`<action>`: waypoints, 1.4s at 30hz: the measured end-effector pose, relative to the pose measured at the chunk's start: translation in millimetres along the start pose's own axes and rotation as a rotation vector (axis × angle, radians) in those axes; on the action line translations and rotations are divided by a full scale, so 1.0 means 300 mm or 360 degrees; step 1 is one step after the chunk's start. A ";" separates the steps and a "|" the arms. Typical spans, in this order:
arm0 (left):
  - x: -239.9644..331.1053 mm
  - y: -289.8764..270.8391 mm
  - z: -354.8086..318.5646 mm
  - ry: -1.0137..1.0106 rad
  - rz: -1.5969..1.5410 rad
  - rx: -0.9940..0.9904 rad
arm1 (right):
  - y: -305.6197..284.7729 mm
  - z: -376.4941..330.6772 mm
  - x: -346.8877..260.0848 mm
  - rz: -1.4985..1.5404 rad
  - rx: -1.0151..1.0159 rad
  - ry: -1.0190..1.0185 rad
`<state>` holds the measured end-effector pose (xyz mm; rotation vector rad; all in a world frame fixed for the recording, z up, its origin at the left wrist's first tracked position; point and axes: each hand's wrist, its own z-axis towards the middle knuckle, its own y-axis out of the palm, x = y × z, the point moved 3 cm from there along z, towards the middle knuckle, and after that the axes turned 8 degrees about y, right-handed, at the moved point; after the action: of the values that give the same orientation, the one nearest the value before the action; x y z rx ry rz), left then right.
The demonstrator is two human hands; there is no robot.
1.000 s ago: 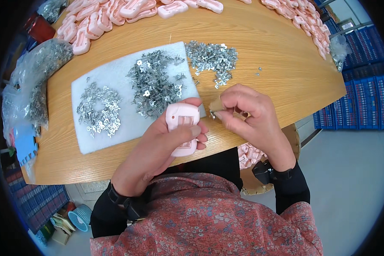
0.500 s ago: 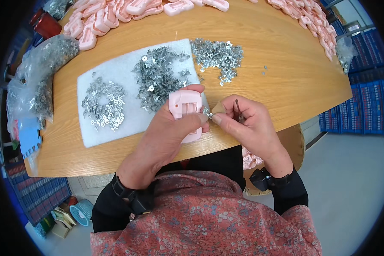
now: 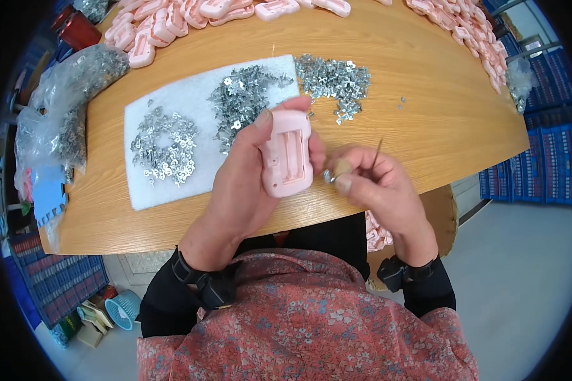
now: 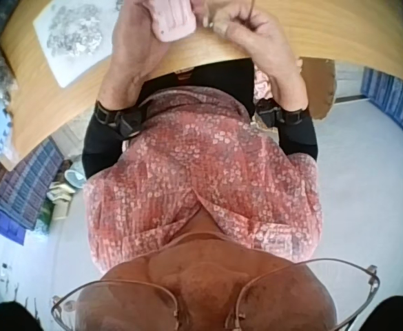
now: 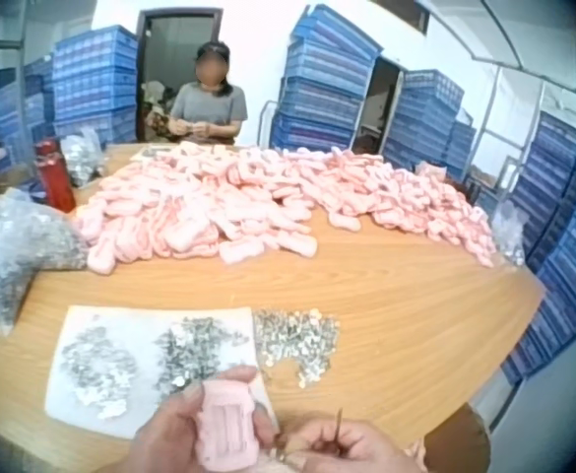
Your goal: The person sits at a table and uses a small metal tool to insert tiny metal pieces into pink plastic housings. They repeatedly pick up a housing, insert a metal component, and place the housing back on the table. The workspace contains piles of pink plastic parts and metal components.
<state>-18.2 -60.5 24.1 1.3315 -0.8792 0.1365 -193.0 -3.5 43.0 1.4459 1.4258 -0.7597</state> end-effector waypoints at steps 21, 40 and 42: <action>0.024 0.013 -0.116 -0.0866 0.0721 -0.0456 | 0.038 -0.055 -0.051 -0.1012 -0.0320 -0.0282; -0.053 -0.021 -0.129 -0.0647 0.0047 0.0029 | 0.051 -0.035 0.038 -0.0785 0.0381 -0.0699; -0.049 -0.021 -0.131 -0.0649 -0.0014 -0.0013 | 0.062 -0.032 0.040 -0.0819 0.0391 -0.0684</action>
<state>-6.0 -21.9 11.0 1.3785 -1.2137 -0.1513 -174.9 12.1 39.3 0.9990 1.4025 -1.5146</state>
